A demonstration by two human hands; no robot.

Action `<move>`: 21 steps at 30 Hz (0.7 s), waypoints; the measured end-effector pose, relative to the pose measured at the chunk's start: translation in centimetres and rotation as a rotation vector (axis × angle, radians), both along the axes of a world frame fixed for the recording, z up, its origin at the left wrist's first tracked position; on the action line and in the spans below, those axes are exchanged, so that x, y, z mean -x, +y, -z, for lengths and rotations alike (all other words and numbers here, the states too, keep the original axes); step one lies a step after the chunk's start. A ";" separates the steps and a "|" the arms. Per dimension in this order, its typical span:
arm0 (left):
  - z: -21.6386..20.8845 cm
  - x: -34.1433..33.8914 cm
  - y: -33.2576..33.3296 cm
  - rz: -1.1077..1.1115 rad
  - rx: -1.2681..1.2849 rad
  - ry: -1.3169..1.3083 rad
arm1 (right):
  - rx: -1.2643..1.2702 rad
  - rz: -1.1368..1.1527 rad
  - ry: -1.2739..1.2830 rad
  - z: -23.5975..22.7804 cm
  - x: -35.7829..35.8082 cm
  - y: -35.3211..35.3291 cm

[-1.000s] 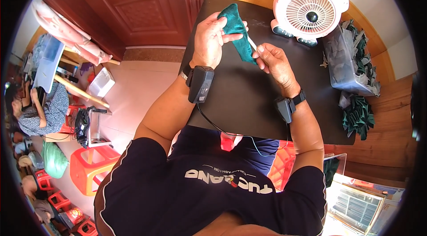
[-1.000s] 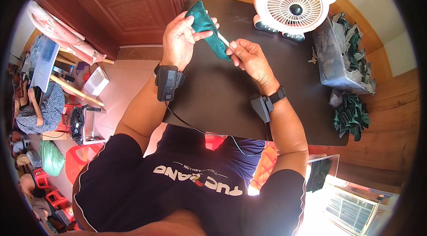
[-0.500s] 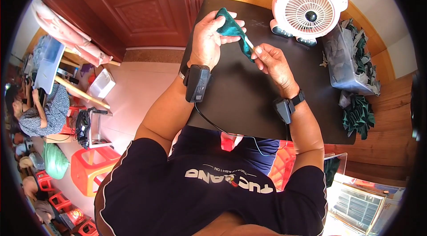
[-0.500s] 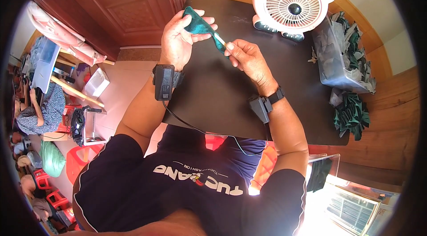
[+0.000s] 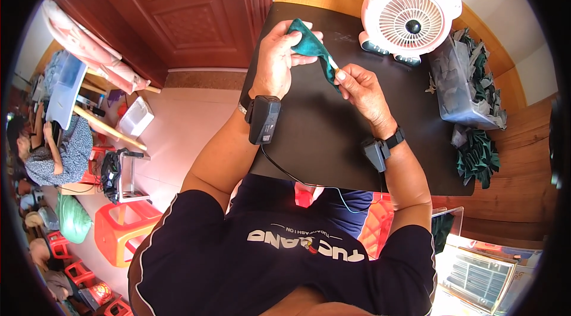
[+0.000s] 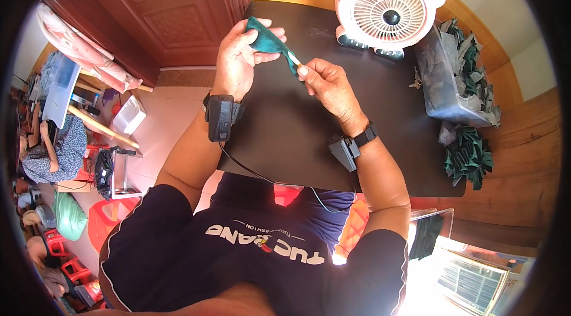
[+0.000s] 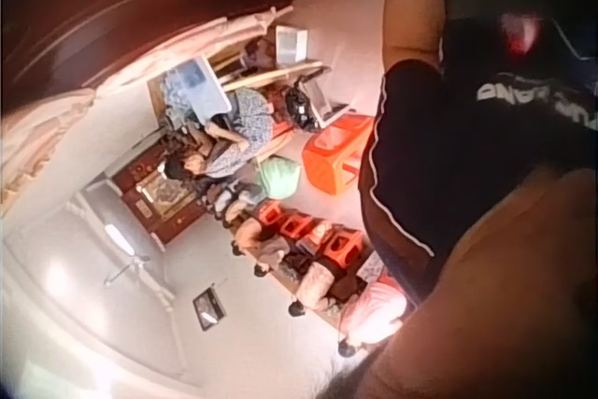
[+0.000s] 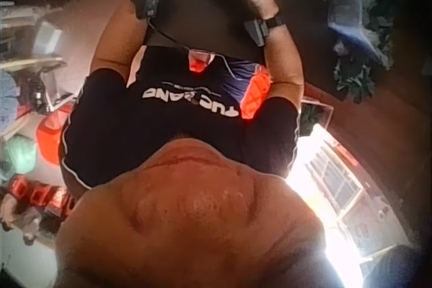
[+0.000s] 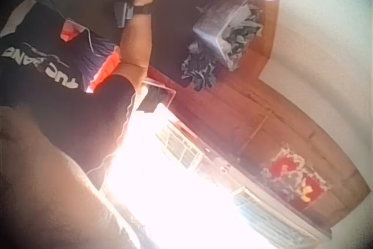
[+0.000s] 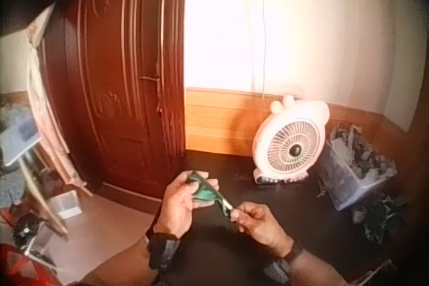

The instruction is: Turning green fabric strips inside out using a wooden stick on a desk.

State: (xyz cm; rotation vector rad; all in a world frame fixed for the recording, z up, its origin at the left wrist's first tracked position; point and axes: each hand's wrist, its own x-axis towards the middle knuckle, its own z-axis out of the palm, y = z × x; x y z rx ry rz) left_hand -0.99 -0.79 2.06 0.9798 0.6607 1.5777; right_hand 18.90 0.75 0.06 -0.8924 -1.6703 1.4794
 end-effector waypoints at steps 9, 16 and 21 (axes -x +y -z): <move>-0.5 0.7 -0.2 -0.381 -0.064 0.011 | -0.196 0.139 -0.187 0.5 -0.1 0.2; 0.1 0.9 0.3 -0.161 -0.059 0.004 | -0.291 0.174 -0.256 0.5 0.3 -0.2; 0.3 1.2 0.4 -0.067 -0.014 0.009 | -0.246 0.215 -0.192 0.4 0.3 -0.1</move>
